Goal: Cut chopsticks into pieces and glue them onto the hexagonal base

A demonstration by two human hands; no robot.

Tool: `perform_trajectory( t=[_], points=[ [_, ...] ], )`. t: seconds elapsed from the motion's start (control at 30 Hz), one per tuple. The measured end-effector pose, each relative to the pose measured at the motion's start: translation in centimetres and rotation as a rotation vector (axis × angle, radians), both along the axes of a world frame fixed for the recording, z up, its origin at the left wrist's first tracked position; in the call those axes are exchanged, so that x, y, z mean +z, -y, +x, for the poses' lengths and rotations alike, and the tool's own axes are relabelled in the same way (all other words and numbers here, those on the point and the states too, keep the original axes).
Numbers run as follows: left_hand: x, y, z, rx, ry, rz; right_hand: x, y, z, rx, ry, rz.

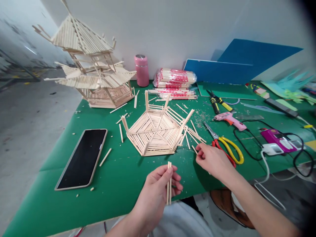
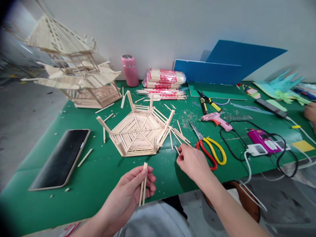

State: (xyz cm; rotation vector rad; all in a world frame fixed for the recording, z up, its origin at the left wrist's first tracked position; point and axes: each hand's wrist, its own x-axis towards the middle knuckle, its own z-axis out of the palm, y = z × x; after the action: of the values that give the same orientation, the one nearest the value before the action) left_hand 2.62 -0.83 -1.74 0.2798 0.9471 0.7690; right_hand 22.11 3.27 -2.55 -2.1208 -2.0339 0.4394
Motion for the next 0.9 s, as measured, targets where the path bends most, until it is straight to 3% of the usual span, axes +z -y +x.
perform_trajectory(
  t=[0.33, 0.4, 0.5, 0.6, 0.73, 0.8, 0.9],
  points=[
    [0.1, 0.2, -0.4, 0.011, -0.067, 0.059, 1.6, 1.2, 3.0, -0.198, -0.606, 0.248],
    [0.3, 0.1, -0.6, -0.044, -0.191, 0.211, 1.9, 2.1, 2.1, -0.184, -0.705, 0.241],
    [0.8, 0.1, -0.7, -0.208, -0.403, 0.574, 2.1, 3.5, -0.2, -0.084, -0.887, 0.123],
    [1.3, 0.0, -0.4, -0.385, -0.456, 0.794, 2.0, 4.3, -2.3, -0.015, -1.030, 0.061],
    [1.6, 0.1, -0.1, -0.433, -0.368, 0.791, 1.3, 4.9, -3.9, -0.047, -1.240, 0.031],
    [1.7, 0.1, -0.2, -0.405, -0.312, 0.745, 0.9, 5.1, -4.4, 0.022, -1.291, -0.047],
    [1.9, 0.3, -0.8, -0.318, -0.284, 0.671, 0.5, 5.3, -4.8, 0.228, -1.033, -0.028]
  ],
)
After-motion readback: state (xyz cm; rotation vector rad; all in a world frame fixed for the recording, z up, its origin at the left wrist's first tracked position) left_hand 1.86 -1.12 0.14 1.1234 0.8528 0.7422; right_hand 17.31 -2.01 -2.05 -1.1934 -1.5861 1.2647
